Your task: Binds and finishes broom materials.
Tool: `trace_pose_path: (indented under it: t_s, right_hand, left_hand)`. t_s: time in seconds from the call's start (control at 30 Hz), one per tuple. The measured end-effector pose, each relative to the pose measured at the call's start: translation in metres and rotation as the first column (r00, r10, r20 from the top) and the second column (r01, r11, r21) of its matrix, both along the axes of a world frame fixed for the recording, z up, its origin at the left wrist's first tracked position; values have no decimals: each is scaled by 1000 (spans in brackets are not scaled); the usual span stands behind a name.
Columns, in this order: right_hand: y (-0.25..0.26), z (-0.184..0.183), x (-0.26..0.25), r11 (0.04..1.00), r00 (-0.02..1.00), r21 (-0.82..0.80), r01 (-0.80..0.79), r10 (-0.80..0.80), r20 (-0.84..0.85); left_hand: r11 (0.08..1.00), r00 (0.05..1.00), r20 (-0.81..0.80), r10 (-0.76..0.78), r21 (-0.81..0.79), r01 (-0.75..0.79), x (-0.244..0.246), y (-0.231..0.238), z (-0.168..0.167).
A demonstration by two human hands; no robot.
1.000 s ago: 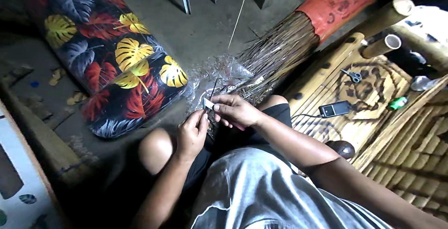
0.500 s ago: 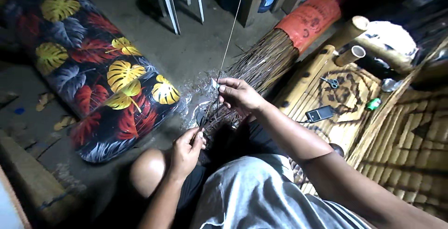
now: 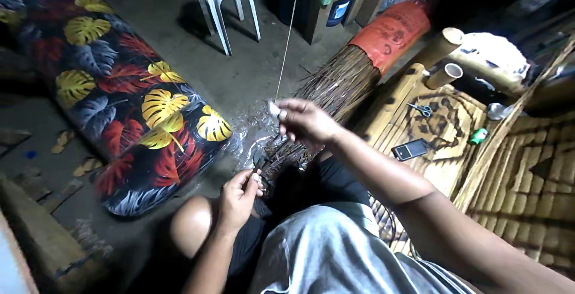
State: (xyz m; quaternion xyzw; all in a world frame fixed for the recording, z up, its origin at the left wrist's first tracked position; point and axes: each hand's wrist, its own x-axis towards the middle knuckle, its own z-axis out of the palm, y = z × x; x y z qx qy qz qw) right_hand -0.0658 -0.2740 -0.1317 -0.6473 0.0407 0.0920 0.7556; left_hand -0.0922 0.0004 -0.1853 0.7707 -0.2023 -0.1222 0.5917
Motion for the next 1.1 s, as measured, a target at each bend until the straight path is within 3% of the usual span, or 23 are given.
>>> trace_pose_path:
  t_s: [0.13, 0.23, 0.4, 0.5, 0.7, 0.8, 0.87, 0.93, 1.0, 1.1]
  right_hand:
    - [48, -33, -32, 982, 973, 88, -166, 178, -151]
    - [51, -41, -33, 981, 975, 120, -156, 172, -143]
    - [27, -27, -15, 994, 990, 3, -109, 109, -90]
    - [16, -19, -8, 1000, 995, 3, -18, 18, -94]
    - [-31, -3, 9, 954, 957, 70, 290, -291, -2]
    - [-39, -3, 11, 923, 931, 136, 361, -364, -2]
    - [-22, 1, 2, 949, 957, 126, 289, -289, -23]
    - [4, -1, -15, 989, 991, 78, 122, -116, -72]
    - [23, -8, -29, 996, 996, 89, 11, -3, -87]
    - [21, -11, -29, 990, 1000, 138, 19, -16, -25]
  left_hand:
    - [967, 952, 294, 82, 208, -148, 5, 1, -6]
    - [950, 945, 320, 65, 270, -157, 2, 4, -7]
    - [918, 927, 365, 88, 331, -217, -2, 0, 6]
    - [888, 879, 471, 74, 370, -273, -3, -1, 4]
    - [912, 881, 472, 31, 348, -219, -6, 1, -1]
    - [901, 851, 524, 26, 356, -247, -6, 1, -9]
    - [884, 812, 583, 37, 360, -299, -3, -1, -10]
    - [879, 797, 603, 24, 368, -304, -4, -3, -3]
    - [902, 836, 548, 19, 352, -251, -6, -5, 4]
    - [979, 966, 257, 11, 194, -63, -3, -1, 12]
